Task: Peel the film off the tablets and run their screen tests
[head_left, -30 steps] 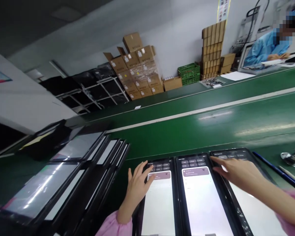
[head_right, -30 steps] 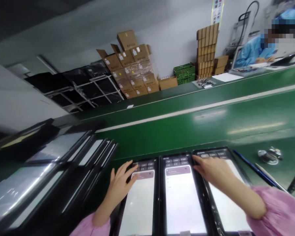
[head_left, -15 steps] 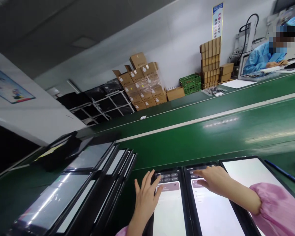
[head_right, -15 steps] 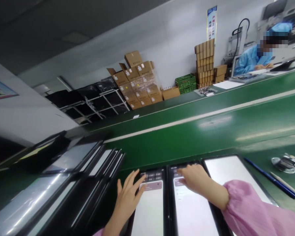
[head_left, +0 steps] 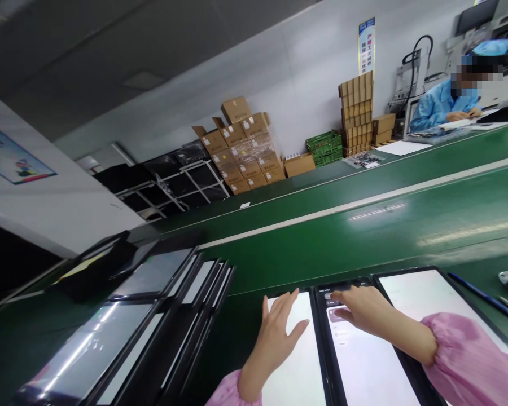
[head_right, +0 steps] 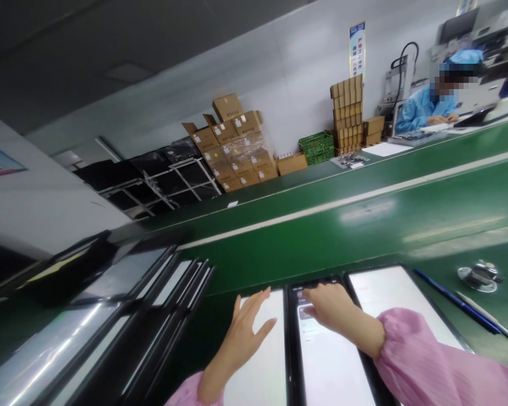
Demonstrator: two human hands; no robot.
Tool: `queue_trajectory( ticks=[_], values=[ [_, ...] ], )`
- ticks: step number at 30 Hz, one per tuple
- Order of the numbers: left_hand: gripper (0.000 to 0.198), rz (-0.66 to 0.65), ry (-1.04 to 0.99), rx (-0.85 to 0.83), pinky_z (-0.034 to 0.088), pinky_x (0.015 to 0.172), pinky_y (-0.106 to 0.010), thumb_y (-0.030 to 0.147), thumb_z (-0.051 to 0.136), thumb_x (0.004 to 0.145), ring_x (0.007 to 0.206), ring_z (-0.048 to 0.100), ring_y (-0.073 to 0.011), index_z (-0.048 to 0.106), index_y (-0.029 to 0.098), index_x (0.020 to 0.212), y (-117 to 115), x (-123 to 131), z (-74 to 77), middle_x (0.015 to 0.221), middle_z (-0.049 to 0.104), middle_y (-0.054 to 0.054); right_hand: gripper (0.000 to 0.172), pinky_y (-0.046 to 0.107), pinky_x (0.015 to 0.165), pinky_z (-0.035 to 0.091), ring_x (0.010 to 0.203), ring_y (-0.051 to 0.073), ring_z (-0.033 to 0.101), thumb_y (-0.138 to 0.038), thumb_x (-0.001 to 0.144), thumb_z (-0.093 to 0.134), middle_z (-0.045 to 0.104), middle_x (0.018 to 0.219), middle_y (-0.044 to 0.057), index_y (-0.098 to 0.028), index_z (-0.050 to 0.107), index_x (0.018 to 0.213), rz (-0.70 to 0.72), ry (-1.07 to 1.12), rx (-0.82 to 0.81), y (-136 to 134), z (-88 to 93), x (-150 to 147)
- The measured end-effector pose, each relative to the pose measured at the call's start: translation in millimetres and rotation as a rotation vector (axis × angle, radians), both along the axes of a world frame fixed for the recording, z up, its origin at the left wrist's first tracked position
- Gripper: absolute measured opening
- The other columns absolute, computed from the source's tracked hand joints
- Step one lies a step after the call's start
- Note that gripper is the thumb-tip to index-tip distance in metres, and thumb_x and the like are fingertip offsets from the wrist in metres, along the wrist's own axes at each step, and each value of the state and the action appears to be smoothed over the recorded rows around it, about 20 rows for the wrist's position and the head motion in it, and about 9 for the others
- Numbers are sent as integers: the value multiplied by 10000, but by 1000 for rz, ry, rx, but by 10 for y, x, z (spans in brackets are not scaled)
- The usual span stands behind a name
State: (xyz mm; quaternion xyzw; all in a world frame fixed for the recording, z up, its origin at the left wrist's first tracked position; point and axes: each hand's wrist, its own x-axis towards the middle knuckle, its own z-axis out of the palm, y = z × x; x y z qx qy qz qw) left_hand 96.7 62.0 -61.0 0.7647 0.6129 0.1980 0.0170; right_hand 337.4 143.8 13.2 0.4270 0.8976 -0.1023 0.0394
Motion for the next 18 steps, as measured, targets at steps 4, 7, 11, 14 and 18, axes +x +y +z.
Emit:
queue_trajectory(
  ticks=[4,7,11,14,18],
  values=[
    [581,-80,-36,-33,349,1200,-742,310,688,938,1308,665,-311,518,333,1494,-26,101,58,1384,713,-80,284,371,754,617,897,340,788,-270,972,779,799,938,103,-227,765,1253,13,23,31,-9,62,43],
    [596,-55,-56,-28,328,1183,-785,286,640,964,1306,666,-315,452,328,1529,-58,55,72,1370,718,-84,383,384,711,610,831,340,788,-240,1023,683,790,864,100,-203,672,1403,-10,29,72,-28,59,255],
    [583,12,-70,-28,341,1150,-814,279,614,976,1266,690,-331,427,298,1528,-119,-94,37,1346,728,-110,385,327,523,530,534,279,716,-342,1125,421,654,546,1,-170,665,1369,13,231,245,-86,-139,782],
    [576,41,-81,-37,332,1169,-793,299,628,976,1297,670,-334,442,291,1521,-161,-140,7,1398,698,-127,571,309,414,424,401,234,633,-494,1162,207,604,485,-17,-205,691,1255,38,455,388,-181,-302,1204],
    [589,68,-100,-52,321,1219,-720,345,652,978,1344,635,-314,457,301,1531,-181,-134,11,1434,677,-119,552,291,389,379,384,201,595,-621,1146,233,576,487,-46,-279,652,1256,-138,473,378,-397,-453,1663]
  ],
)
